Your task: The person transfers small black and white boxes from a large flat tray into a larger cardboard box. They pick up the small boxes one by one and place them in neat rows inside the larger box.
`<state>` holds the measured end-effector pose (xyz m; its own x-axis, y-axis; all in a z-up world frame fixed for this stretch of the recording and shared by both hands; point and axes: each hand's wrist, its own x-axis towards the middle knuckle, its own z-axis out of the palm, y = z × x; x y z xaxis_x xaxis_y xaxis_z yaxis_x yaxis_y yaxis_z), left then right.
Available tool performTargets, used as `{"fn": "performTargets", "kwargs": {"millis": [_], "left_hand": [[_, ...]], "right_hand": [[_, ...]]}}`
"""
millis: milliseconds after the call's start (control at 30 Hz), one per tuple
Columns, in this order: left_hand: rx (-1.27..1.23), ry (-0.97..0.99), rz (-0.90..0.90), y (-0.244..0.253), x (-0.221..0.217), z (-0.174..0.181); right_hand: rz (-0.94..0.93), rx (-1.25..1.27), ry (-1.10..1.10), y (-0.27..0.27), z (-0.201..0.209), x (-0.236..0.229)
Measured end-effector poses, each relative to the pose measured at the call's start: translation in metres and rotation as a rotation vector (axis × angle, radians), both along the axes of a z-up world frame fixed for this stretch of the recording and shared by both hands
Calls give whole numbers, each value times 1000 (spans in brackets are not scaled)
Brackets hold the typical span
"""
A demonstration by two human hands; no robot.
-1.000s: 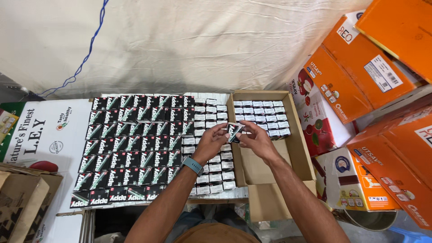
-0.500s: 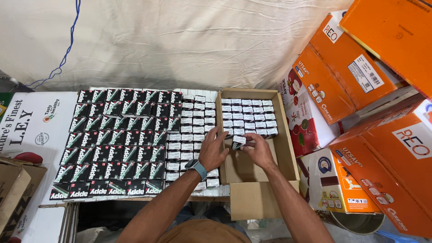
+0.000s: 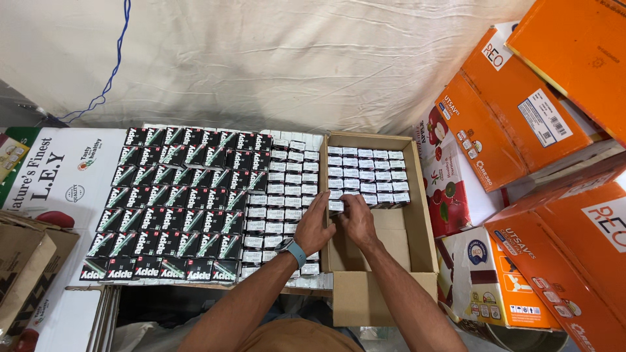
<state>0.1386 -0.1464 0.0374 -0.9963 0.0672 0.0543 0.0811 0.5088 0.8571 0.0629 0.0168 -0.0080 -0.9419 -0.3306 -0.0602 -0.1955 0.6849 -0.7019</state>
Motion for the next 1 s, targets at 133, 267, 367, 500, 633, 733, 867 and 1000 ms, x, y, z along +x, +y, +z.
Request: {"fn": "performTargets", "kwargs": {"millis": [133, 267, 367, 500, 633, 733, 867, 1000], "left_hand": [[-6, 40, 5, 0, 0, 1], [5, 16, 6, 0, 4, 6], [29, 7, 13, 0, 4, 7], [44, 5, 15, -1, 4, 8], [49, -5, 18, -1, 4, 9], [56, -16, 14, -2, 4, 9], [48, -18, 15, -2, 5, 6], [49, -32, 7, -3, 4, 9]], "right_hand": [[28, 11, 32, -1, 8, 4], [42, 98, -41, -3, 27, 13], [30, 136, -102, -4, 36, 14], [4, 127, -142, -2, 34, 16], [12, 145, -149, -3, 35, 17], [7, 135, -152, -3, 37, 18], [10, 150, -160, -3, 38, 18], [-4, 142, -185, -3, 39, 18]]}}
